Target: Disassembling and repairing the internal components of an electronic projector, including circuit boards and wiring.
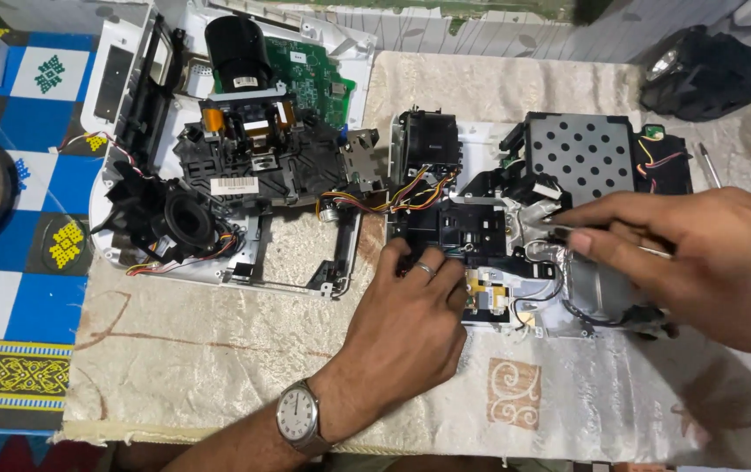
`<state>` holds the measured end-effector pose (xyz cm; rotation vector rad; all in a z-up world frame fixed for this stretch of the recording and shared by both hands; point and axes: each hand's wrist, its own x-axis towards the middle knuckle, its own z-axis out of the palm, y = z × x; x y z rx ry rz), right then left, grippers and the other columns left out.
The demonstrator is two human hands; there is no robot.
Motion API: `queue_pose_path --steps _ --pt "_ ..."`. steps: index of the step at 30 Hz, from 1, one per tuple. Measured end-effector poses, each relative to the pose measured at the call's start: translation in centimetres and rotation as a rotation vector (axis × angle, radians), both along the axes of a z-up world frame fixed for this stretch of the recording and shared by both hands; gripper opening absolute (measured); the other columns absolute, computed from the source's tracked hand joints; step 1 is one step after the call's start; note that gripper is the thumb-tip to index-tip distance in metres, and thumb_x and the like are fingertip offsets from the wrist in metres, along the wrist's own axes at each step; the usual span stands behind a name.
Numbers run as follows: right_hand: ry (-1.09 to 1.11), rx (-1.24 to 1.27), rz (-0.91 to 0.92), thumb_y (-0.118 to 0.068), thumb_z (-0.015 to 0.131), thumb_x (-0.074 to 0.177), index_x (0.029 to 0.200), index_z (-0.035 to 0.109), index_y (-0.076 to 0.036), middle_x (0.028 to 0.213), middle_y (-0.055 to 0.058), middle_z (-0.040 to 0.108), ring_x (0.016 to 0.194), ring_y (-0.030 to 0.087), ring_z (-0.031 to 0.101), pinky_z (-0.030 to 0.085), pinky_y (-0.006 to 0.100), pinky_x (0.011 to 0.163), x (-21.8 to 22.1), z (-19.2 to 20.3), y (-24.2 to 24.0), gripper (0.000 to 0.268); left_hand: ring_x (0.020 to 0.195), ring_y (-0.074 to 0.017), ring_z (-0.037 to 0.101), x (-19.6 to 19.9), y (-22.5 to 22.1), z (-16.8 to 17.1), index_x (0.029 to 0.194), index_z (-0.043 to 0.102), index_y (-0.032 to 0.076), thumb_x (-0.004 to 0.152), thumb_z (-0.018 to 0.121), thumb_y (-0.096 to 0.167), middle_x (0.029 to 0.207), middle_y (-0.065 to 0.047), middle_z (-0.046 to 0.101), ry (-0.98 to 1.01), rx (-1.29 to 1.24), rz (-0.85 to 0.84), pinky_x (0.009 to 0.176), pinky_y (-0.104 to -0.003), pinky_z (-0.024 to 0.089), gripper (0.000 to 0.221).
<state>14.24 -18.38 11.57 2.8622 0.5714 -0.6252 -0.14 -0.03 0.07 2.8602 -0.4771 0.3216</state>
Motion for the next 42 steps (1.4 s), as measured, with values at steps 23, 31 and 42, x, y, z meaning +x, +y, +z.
queue_pose_path --steps 23,31,42 --pt "-0.355 0.633 -0.508 -0.033 0.074 0.098 0.103 0.08 -0.017 0.09 0.003 0.076 0.082 0.02 0.068 0.05 0.038 0.072 5.7 -10.4 -16.1 0.018 0.105 -0.0233 0.063 0.2 1.7 3.1 0.124 0.072 0.013 0.092 0.056 0.014 0.11 -0.002 0.069 -0.242 -0.154 0.05 0.097 -0.046 0.026 0.036" --pt "-0.559 0.231 -0.192 -0.054 0.068 0.1 0.112 0.079 -0.035 0.103 0.005 0.08 0.097 0.036 0.075 0.054 0.05 0.071 7.6 -16.6 -18.8 0.026 0.095 -0.0297 0.062 0.6 3.5 3.5 0.113 0.074 0.006 0.091 0.056 0.0 0.103 -0.007 0.069 -0.369 -0.276 0.134 0.093 -0.046 0.036 0.029" --pt "-0.056 0.822 -0.419 -0.011 0.058 0.117 0.138 0.066 0.007 0.125 0.027 0.066 0.091 0.043 0.065 0.049 0.056 0.065 8.4 -27.9 -21.5 0.028 0.091 -0.0204 0.064 1.0 5.1 1.5 0.121 0.072 0.004 0.091 0.05 -0.009 0.099 -0.009 0.069 -0.406 -0.727 0.258 0.076 -0.03 0.053 0.039"
